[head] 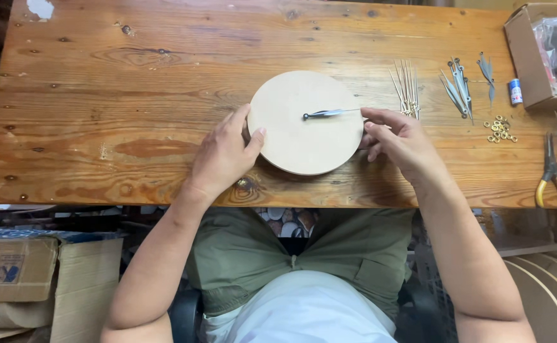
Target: The person assembles a clock mechanism on a round wooden board. They insert a metal rod into the center, attach a red string, and secure it with pliers. They then flip the board and attach a small metal piece to the back.
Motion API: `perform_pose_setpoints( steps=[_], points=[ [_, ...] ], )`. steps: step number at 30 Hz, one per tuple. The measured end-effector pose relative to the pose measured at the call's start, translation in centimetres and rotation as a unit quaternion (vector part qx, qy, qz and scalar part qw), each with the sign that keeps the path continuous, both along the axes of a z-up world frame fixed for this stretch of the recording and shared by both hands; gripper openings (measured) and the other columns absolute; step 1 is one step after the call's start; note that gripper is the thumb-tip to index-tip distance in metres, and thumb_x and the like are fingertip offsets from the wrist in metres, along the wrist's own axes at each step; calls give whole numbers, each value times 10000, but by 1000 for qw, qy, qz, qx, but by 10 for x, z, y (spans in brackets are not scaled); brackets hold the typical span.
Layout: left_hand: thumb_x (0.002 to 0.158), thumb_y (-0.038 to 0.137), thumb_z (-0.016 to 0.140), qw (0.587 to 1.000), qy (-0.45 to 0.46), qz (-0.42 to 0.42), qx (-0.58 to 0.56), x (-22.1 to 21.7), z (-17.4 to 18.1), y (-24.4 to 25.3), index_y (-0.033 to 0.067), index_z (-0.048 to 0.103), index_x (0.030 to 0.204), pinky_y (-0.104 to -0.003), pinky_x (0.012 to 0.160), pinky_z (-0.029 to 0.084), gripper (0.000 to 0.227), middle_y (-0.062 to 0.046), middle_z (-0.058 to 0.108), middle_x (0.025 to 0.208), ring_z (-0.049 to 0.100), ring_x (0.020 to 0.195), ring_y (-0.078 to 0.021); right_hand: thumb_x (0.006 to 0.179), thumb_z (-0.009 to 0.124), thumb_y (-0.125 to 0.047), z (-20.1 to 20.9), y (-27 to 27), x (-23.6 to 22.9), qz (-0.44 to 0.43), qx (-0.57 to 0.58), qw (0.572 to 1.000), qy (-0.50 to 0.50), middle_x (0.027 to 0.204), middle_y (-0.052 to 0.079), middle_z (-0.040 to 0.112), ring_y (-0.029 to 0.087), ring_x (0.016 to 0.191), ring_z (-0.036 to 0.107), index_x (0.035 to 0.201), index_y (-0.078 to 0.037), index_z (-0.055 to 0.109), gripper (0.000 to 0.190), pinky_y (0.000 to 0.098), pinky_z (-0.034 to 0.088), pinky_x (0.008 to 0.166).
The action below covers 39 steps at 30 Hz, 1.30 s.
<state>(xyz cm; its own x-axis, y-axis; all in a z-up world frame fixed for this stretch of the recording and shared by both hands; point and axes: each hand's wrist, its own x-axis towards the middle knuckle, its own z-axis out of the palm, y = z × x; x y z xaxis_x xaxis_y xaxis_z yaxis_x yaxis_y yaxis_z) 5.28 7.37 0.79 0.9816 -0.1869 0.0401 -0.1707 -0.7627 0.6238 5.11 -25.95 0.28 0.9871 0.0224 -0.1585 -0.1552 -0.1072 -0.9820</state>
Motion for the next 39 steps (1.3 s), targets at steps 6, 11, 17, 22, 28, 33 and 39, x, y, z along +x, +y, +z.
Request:
perform_pose_setpoints(
  steps=[6,11,17,22,28,33,39],
  points=[
    [1023,399,578,998,-1,-20,62,-3,14,0,32,525,1412,-531,848,556,537,-211,714,1079,731,1007,-395,996,638,-44,-5,-2,1,11,-39,999,-16,997,196,642,190,732,669,1343,35,639,356,259,572,505],
    [995,331,658,987,-132,-43,76,7,17,-3,10,633,1297,-449,838,530,442,-162,642,1044,670,1019,-349,997,696,-94,6,-10,2,15,-164,982,-91,962,137,637,182,715,670,1331,-24,672,342,267,534,547],
    [898,264,782,968,-175,-179,-18,37,8,-31,99,703,1154,-392,845,434,314,-56,536,1021,562,1020,-274,968,823,-134,29,10,26,101,-341,860,-367,1086,144,553,318,985,633,1220,-40,720,288,397,506,787],
    [850,297,805,964,-182,-193,-22,49,-9,-48,173,694,1061,-383,843,405,269,-17,534,995,566,976,-241,930,795,-249,24,29,34,171,-393,807,-407,1150,118,578,351,1084,570,1155,-134,704,269,470,433,905],
    [875,319,783,961,-209,-179,-28,47,-9,-50,206,715,1013,-368,853,398,191,16,524,958,541,962,-203,937,761,-235,17,38,30,178,-403,799,-409,1145,116,571,352,1111,551,1167,-152,702,252,499,402,962],
    [913,292,748,958,-213,-190,-27,46,-8,-49,215,707,1007,-378,883,405,128,8,527,965,547,983,-209,940,751,-259,13,38,30,175,-403,804,-401,1167,106,585,351,1135,568,1168,-140,670,269,497,416,971],
    [922,283,740,954,-232,-191,-8,41,-3,-49,207,698,1009,-392,877,409,123,-8,530,970,543,989,-226,953,751,-266,15,38,27,162,-418,793,-413,1173,93,592,330,1170,580,1161,-152,672,250,488,406,1006]
  ],
)
